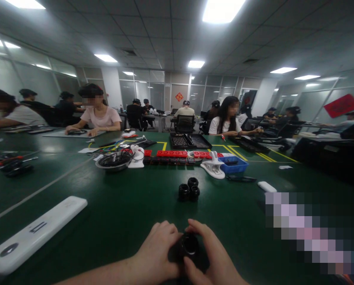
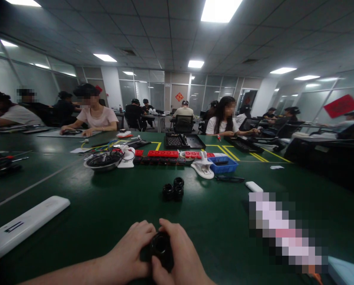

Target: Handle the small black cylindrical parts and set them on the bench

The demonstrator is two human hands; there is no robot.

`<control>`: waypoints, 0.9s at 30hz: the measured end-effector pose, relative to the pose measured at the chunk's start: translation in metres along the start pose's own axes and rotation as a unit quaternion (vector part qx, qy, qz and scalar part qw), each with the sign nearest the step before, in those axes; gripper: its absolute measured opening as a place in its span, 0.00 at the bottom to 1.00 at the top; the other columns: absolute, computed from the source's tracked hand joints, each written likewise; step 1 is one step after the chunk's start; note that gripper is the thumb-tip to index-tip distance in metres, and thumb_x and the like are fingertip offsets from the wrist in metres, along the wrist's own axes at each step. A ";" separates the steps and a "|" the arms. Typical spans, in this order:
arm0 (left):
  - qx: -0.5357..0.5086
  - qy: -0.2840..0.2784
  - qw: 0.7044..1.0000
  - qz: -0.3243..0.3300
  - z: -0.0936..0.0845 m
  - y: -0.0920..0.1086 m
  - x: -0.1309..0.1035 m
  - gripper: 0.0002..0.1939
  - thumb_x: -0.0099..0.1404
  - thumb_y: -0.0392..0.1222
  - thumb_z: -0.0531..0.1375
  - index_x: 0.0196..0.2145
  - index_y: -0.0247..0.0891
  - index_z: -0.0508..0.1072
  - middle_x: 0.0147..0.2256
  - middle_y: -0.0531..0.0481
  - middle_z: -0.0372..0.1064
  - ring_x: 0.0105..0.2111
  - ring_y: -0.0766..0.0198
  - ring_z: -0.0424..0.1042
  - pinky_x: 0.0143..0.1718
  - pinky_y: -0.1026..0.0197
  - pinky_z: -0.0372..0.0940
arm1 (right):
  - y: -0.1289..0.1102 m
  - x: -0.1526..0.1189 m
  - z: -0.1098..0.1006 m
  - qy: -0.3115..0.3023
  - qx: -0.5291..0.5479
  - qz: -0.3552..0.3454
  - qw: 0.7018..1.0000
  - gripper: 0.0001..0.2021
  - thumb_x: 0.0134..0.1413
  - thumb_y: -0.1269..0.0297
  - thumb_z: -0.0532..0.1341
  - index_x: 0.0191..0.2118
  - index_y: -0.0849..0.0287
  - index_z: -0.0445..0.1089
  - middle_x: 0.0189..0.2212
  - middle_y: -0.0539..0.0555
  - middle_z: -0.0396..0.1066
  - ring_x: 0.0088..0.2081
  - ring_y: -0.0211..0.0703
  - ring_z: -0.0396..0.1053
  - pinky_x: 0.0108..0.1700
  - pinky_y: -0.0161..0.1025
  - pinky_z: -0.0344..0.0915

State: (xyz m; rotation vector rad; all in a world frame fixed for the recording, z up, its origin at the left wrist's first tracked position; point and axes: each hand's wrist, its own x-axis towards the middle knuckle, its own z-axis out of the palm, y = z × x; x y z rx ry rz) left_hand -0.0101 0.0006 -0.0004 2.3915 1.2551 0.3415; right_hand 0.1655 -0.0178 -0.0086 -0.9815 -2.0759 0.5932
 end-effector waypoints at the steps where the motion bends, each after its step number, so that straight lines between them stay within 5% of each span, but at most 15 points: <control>1: 0.000 0.001 1.000 0.000 0.000 0.000 0.000 0.11 0.50 0.45 0.62 0.31 0.39 0.68 0.33 0.53 0.62 0.34 0.60 0.59 0.35 0.60 0.54 | 0.001 -0.001 0.000 -0.009 0.002 -0.005 1.000 0.30 0.42 0.72 0.56 0.55 0.60 0.50 0.46 0.61 0.63 0.47 0.51 0.64 0.49 0.48 0.61; 6: -0.009 0.008 1.000 0.017 0.000 -0.001 0.001 0.12 0.50 0.46 0.63 0.32 0.40 0.68 0.34 0.54 0.62 0.35 0.60 0.59 0.35 0.60 0.53 | -0.002 0.003 -0.003 -0.053 0.000 0.038 0.998 0.35 0.39 0.72 0.57 0.57 0.64 0.48 0.54 0.65 0.56 0.54 0.56 0.56 0.54 0.53 0.55; 11: 0.002 -0.006 1.000 0.015 -0.001 0.001 0.002 0.13 0.50 0.48 0.62 0.32 0.41 0.68 0.32 0.53 0.62 0.33 0.60 0.59 0.33 0.60 0.53 | -0.003 0.006 -0.003 -0.045 0.008 0.124 0.991 0.32 0.39 0.69 0.60 0.54 0.60 0.54 0.44 0.60 0.65 0.46 0.53 0.64 0.49 0.50 0.61; 17: -0.004 0.001 1.000 0.007 0.000 0.000 0.000 0.13 0.51 0.48 0.62 0.32 0.40 0.68 0.34 0.53 0.62 0.34 0.60 0.59 0.34 0.60 0.53 | 0.001 0.003 -0.002 -0.052 0.044 0.072 0.995 0.35 0.40 0.71 0.57 0.58 0.60 0.47 0.46 0.60 0.65 0.48 0.51 0.64 0.50 0.50 0.60; 22: -0.016 0.005 1.000 0.014 0.002 -0.004 0.000 0.13 0.50 0.46 0.62 0.33 0.41 0.68 0.34 0.53 0.61 0.35 0.60 0.59 0.35 0.60 0.53 | 0.000 0.003 -0.003 -0.071 0.033 0.055 0.995 0.37 0.38 0.71 0.57 0.58 0.65 0.45 0.55 0.65 0.54 0.56 0.56 0.54 0.55 0.54 0.53; 27: -0.018 -0.006 1.000 0.013 -0.001 -0.001 0.000 0.13 0.51 0.47 0.62 0.32 0.41 0.68 0.33 0.54 0.61 0.34 0.60 0.59 0.34 0.60 0.52 | 0.000 0.005 -0.002 -0.037 0.026 0.116 0.992 0.33 0.38 0.68 0.60 0.54 0.62 0.52 0.44 0.61 0.64 0.46 0.53 0.64 0.49 0.51 0.61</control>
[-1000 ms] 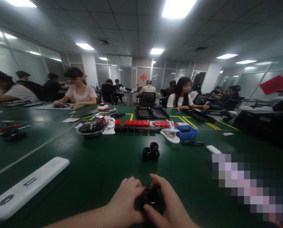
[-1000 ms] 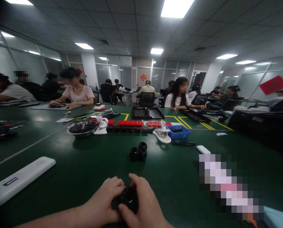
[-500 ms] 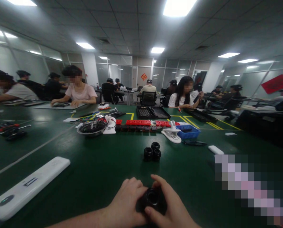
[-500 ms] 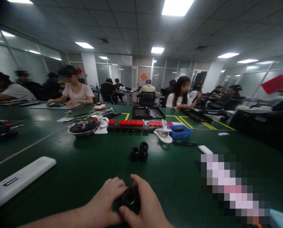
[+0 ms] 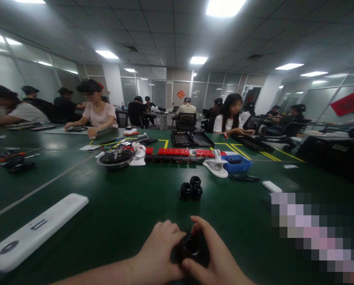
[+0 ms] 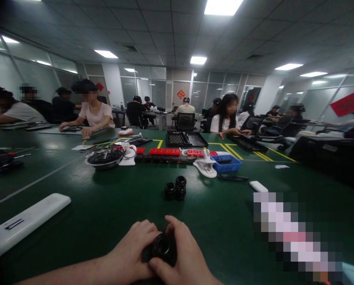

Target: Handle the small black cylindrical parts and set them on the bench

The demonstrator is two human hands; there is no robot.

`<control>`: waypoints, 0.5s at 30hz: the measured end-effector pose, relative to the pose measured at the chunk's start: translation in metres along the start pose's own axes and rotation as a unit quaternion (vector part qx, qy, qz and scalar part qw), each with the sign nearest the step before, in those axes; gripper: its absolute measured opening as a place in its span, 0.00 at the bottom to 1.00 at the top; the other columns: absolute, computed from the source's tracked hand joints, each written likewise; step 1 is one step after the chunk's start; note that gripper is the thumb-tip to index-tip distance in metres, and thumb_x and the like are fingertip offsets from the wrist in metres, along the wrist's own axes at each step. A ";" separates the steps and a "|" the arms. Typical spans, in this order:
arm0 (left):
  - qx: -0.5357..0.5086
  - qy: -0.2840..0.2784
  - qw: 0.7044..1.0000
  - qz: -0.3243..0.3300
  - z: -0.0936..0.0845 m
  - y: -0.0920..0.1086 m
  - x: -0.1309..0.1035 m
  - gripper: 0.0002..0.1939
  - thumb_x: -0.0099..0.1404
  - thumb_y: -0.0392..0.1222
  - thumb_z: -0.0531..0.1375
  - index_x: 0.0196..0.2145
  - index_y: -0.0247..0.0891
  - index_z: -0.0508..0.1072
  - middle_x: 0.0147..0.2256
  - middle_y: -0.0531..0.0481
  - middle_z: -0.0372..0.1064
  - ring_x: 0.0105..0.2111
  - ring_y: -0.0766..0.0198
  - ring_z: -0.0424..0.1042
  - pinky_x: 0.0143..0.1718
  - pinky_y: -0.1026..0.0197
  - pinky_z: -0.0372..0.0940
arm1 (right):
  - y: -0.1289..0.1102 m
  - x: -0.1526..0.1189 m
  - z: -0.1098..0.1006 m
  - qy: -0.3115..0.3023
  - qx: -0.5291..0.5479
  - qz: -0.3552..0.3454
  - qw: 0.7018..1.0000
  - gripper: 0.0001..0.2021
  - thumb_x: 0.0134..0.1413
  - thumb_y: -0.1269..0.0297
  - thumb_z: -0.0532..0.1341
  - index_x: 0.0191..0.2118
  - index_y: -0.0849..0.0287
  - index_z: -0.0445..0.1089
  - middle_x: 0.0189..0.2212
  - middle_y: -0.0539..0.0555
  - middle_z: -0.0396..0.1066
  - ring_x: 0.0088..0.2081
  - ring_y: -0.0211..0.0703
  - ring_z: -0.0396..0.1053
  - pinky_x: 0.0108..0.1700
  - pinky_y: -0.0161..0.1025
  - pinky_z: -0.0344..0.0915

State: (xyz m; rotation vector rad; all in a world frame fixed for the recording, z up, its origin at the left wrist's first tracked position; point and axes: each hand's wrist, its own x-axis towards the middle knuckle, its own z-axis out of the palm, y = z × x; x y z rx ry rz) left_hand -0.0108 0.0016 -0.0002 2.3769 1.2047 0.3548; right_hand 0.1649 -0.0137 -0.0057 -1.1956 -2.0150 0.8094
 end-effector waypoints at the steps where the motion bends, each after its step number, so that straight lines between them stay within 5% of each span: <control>1: 0.000 0.001 1.000 0.001 0.000 0.001 0.000 0.13 0.51 0.47 0.63 0.32 0.40 0.67 0.32 0.54 0.61 0.34 0.60 0.59 0.34 0.60 0.52 | 0.001 0.000 0.000 0.001 0.004 0.000 1.000 0.32 0.38 0.69 0.60 0.53 0.61 0.52 0.42 0.60 0.65 0.44 0.52 0.65 0.48 0.50 0.62; 8: -0.004 0.016 1.000 -0.003 0.002 -0.001 0.000 0.14 0.50 0.48 0.63 0.33 0.40 0.68 0.34 0.53 0.62 0.35 0.60 0.59 0.35 0.60 0.53 | 0.002 -0.001 -0.003 -0.018 0.017 -0.088 0.996 0.32 0.39 0.72 0.56 0.55 0.60 0.49 0.49 0.62 0.62 0.50 0.52 0.62 0.51 0.49 0.59; 11: -0.012 0.014 1.000 0.002 0.002 -0.002 -0.001 0.15 0.51 0.50 0.63 0.33 0.41 0.68 0.35 0.53 0.62 0.35 0.59 0.59 0.35 0.60 0.53 | -0.002 0.000 -0.005 -0.033 0.008 -0.067 0.997 0.35 0.39 0.68 0.59 0.57 0.62 0.47 0.52 0.64 0.58 0.53 0.55 0.58 0.53 0.52 0.56; 15: -0.006 0.005 1.000 -0.001 -0.001 0.000 0.000 0.14 0.51 0.49 0.63 0.33 0.41 0.68 0.33 0.53 0.62 0.34 0.59 0.59 0.34 0.60 0.53 | -0.004 0.000 -0.003 -0.015 0.005 -0.021 1.000 0.33 0.38 0.67 0.62 0.54 0.61 0.52 0.46 0.61 0.63 0.47 0.53 0.63 0.49 0.50 0.61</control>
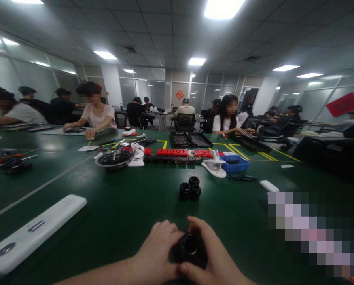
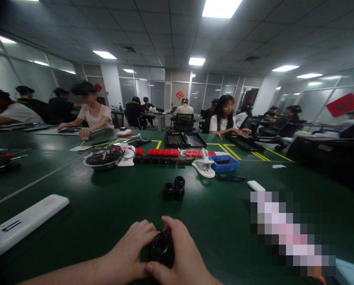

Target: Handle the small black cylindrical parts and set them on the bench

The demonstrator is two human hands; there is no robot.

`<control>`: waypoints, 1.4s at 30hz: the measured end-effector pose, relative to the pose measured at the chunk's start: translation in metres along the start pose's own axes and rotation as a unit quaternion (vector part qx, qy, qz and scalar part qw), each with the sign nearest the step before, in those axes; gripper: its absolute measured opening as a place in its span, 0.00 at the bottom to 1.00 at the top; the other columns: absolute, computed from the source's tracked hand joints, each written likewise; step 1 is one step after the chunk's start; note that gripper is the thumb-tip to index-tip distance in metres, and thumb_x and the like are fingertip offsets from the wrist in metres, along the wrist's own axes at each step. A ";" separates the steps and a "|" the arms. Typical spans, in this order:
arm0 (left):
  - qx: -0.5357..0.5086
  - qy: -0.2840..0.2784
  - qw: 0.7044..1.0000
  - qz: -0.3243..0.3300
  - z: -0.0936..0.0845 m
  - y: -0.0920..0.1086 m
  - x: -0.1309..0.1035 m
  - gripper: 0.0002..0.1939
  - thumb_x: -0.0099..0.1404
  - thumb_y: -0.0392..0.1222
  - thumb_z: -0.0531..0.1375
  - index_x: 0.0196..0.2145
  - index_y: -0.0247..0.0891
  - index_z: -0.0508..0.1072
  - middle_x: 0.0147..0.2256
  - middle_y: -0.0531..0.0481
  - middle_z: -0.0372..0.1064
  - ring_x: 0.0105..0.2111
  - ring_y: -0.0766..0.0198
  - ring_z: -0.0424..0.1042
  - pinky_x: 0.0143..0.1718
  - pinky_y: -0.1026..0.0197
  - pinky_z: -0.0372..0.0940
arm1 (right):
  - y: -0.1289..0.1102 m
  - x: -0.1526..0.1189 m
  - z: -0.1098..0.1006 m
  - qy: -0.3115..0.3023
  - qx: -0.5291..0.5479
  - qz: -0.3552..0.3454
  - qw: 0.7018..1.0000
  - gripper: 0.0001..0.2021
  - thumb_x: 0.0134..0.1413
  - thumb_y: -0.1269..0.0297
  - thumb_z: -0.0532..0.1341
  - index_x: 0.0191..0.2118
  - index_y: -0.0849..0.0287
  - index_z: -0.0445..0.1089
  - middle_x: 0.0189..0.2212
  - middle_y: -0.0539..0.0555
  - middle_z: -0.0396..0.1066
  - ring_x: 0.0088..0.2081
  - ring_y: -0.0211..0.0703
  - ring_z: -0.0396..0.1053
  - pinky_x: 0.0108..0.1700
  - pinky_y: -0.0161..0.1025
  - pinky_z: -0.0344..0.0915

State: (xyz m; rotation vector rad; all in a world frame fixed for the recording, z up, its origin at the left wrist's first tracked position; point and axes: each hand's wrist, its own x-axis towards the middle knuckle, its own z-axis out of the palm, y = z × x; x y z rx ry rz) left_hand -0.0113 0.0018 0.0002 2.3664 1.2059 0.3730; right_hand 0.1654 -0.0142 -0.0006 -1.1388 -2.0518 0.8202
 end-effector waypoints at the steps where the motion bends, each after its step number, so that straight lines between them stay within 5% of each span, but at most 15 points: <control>1: 0.000 -0.001 1.000 0.000 0.000 0.001 0.000 0.13 0.51 0.48 0.63 0.32 0.41 0.68 0.33 0.53 0.62 0.34 0.59 0.59 0.34 0.60 0.53 | 0.001 0.000 0.001 0.006 0.001 0.001 1.000 0.31 0.39 0.68 0.61 0.53 0.61 0.53 0.44 0.60 0.64 0.46 0.52 0.64 0.49 0.50 0.61; 5: 0.004 0.006 1.000 -0.001 0.001 0.001 0.001 0.13 0.50 0.47 0.63 0.32 0.40 0.68 0.33 0.53 0.62 0.34 0.60 0.59 0.34 0.60 0.53 | 0.008 -0.002 0.004 0.035 0.010 -0.044 0.998 0.29 0.41 0.71 0.56 0.53 0.59 0.51 0.44 0.60 0.65 0.46 0.51 0.65 0.49 0.49 0.61; 9: -0.007 0.013 1.000 0.007 0.004 -0.002 0.000 0.14 0.49 0.46 0.64 0.33 0.41 0.68 0.35 0.53 0.63 0.35 0.60 0.59 0.34 0.60 0.53 | 0.009 -0.003 0.001 -0.012 0.014 -0.080 0.997 0.32 0.41 0.72 0.55 0.56 0.59 0.48 0.50 0.62 0.60 0.51 0.52 0.60 0.52 0.50 0.58; 12: -0.012 0.013 1.000 0.008 0.003 -0.002 0.000 0.15 0.50 0.48 0.64 0.34 0.41 0.69 0.35 0.53 0.63 0.35 0.59 0.59 0.35 0.60 0.53 | 0.004 -0.002 0.000 -0.026 0.005 -0.058 0.998 0.35 0.40 0.70 0.59 0.57 0.62 0.47 0.54 0.64 0.56 0.54 0.55 0.57 0.54 0.52 0.56; 17: -0.001 0.006 1.000 0.002 0.000 0.002 0.000 0.13 0.50 0.46 0.64 0.32 0.40 0.69 0.32 0.53 0.62 0.34 0.60 0.59 0.34 0.60 0.53 | -0.002 -0.001 0.002 0.011 -0.013 0.004 1.000 0.32 0.38 0.71 0.61 0.53 0.61 0.52 0.44 0.60 0.63 0.45 0.52 0.63 0.49 0.50 0.61; 22: 0.007 0.004 1.000 -0.004 0.001 0.001 0.001 0.13 0.50 0.44 0.64 0.32 0.38 0.69 0.33 0.52 0.63 0.34 0.60 0.60 0.34 0.60 0.53 | 0.003 -0.004 0.004 0.042 0.007 -0.071 0.997 0.29 0.39 0.75 0.56 0.52 0.57 0.52 0.45 0.59 0.64 0.47 0.49 0.64 0.50 0.47 0.61; 26: -0.004 0.004 1.000 -0.007 0.001 -0.001 0.001 0.15 0.50 0.48 0.64 0.35 0.41 0.69 0.35 0.52 0.63 0.35 0.59 0.59 0.35 0.59 0.54 | 0.005 -0.004 0.002 0.007 0.007 -0.111 0.994 0.32 0.40 0.73 0.56 0.55 0.59 0.48 0.51 0.62 0.59 0.53 0.52 0.58 0.53 0.49 0.58; 29: -0.004 -0.004 1.000 -0.010 -0.001 0.001 0.000 0.16 0.51 0.52 0.64 0.34 0.41 0.69 0.35 0.52 0.63 0.35 0.58 0.60 0.35 0.59 0.54 | 0.003 -0.002 0.002 -0.004 -0.007 -0.076 0.997 0.36 0.39 0.69 0.61 0.56 0.63 0.48 0.53 0.66 0.54 0.54 0.57 0.55 0.54 0.52 0.55; 34: 0.004 -0.008 1.000 -0.002 -0.004 0.005 0.001 0.13 0.51 0.47 0.63 0.33 0.40 0.69 0.33 0.53 0.63 0.34 0.59 0.60 0.34 0.60 0.53 | 0.002 -0.001 0.006 0.000 0.016 0.019 1.000 0.35 0.38 0.72 0.61 0.55 0.63 0.49 0.46 0.62 0.62 0.48 0.53 0.62 0.51 0.52 0.59; 42: 0.013 -0.008 1.000 -0.012 -0.001 0.003 0.000 0.11 0.52 0.45 0.62 0.33 0.39 0.69 0.35 0.52 0.63 0.35 0.59 0.59 0.35 0.59 0.55 | 0.005 -0.004 0.004 0.026 0.042 -0.053 0.997 0.33 0.42 0.72 0.58 0.56 0.58 0.47 0.47 0.60 0.64 0.49 0.51 0.63 0.51 0.51 0.59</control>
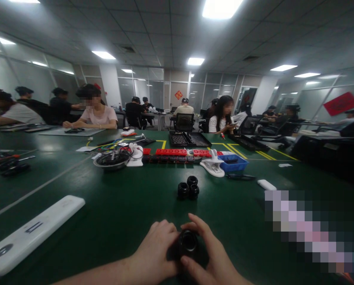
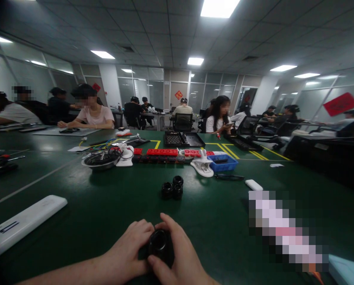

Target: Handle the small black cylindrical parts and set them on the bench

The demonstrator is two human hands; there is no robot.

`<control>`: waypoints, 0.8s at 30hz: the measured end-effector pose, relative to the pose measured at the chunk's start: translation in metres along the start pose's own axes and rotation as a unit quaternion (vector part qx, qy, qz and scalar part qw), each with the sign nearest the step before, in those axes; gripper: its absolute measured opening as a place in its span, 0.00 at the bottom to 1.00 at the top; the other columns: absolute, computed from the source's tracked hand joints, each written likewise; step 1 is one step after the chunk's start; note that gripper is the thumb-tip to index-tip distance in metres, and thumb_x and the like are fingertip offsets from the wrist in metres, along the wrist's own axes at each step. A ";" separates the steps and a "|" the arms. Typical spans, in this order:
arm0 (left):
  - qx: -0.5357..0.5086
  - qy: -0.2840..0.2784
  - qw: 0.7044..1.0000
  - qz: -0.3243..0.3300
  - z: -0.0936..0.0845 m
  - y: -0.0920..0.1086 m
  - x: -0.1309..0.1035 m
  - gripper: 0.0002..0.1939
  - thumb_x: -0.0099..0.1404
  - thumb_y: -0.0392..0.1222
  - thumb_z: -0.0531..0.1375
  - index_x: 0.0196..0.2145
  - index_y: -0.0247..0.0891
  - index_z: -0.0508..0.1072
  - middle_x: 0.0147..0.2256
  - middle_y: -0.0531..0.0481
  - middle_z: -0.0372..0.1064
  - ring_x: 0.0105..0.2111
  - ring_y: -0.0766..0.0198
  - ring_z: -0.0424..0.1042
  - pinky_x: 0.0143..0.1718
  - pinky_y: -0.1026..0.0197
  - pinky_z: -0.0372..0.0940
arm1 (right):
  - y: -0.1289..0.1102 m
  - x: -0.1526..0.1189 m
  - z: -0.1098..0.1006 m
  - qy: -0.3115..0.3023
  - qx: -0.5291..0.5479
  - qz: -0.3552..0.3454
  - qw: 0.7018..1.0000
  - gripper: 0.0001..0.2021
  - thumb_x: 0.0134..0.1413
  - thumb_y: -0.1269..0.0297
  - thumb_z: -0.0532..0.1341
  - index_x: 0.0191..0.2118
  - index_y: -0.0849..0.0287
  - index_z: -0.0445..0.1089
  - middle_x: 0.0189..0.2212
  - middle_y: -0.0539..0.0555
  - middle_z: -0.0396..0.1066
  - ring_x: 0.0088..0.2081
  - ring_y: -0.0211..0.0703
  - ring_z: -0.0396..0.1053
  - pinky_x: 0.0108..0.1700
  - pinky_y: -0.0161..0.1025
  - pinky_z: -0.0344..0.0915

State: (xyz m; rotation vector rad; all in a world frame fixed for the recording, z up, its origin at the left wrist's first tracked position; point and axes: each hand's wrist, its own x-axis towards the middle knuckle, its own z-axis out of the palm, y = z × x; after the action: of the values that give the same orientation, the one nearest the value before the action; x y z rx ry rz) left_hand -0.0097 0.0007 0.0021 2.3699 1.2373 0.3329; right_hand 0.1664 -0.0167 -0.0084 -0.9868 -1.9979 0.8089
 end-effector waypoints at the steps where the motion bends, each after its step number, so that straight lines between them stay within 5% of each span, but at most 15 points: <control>1: -0.006 0.003 1.000 0.000 0.000 0.000 0.000 0.13 0.51 0.45 0.62 0.35 0.40 0.68 0.35 0.52 0.63 0.35 0.58 0.60 0.36 0.59 0.55 | 0.001 0.000 0.000 -0.006 -0.001 -0.005 1.000 0.33 0.42 0.72 0.58 0.56 0.58 0.47 0.47 0.61 0.64 0.50 0.52 0.63 0.51 0.51 0.59; 6: -0.063 0.028 0.997 -0.033 0.000 0.000 -0.001 0.25 0.46 0.49 0.65 0.41 0.40 0.66 0.36 0.51 0.63 0.34 0.58 0.60 0.35 0.58 0.57 | 0.003 -0.001 0.001 0.000 -0.008 0.010 1.000 0.32 0.44 0.71 0.59 0.56 0.58 0.48 0.49 0.61 0.63 0.51 0.52 0.62 0.52 0.52 0.58; 13: -0.070 0.043 0.996 -0.026 0.000 0.001 0.000 0.17 0.48 0.41 0.65 0.37 0.39 0.67 0.35 0.52 0.63 0.34 0.60 0.61 0.36 0.60 0.56 | 0.001 -0.002 -0.001 0.004 -0.020 0.014 1.000 0.31 0.45 0.73 0.58 0.56 0.57 0.49 0.50 0.60 0.63 0.52 0.50 0.61 0.54 0.51 0.58; 18: -0.070 0.041 0.997 0.001 -0.001 0.002 -0.001 0.14 0.50 0.44 0.64 0.35 0.40 0.68 0.36 0.52 0.63 0.36 0.59 0.61 0.37 0.60 0.56 | 0.000 -0.005 -0.005 -0.008 -0.019 -0.030 0.999 0.28 0.51 0.72 0.54 0.58 0.57 0.47 0.54 0.61 0.60 0.55 0.48 0.58 0.54 0.50 0.57; 24: -0.061 0.023 0.998 0.000 -0.001 -0.001 -0.001 0.17 0.50 0.45 0.64 0.38 0.40 0.69 0.40 0.50 0.63 0.39 0.57 0.60 0.41 0.58 0.56 | -0.003 0.000 -0.004 -0.050 -0.032 -0.041 0.997 0.35 0.41 0.74 0.57 0.59 0.61 0.46 0.54 0.63 0.58 0.54 0.52 0.58 0.54 0.50 0.57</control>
State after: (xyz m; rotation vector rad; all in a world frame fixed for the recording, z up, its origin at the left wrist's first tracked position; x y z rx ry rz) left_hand -0.0109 0.0008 0.0023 2.2697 1.2027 0.4527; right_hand 0.1690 -0.0176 -0.0035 -0.9083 -2.1475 0.7681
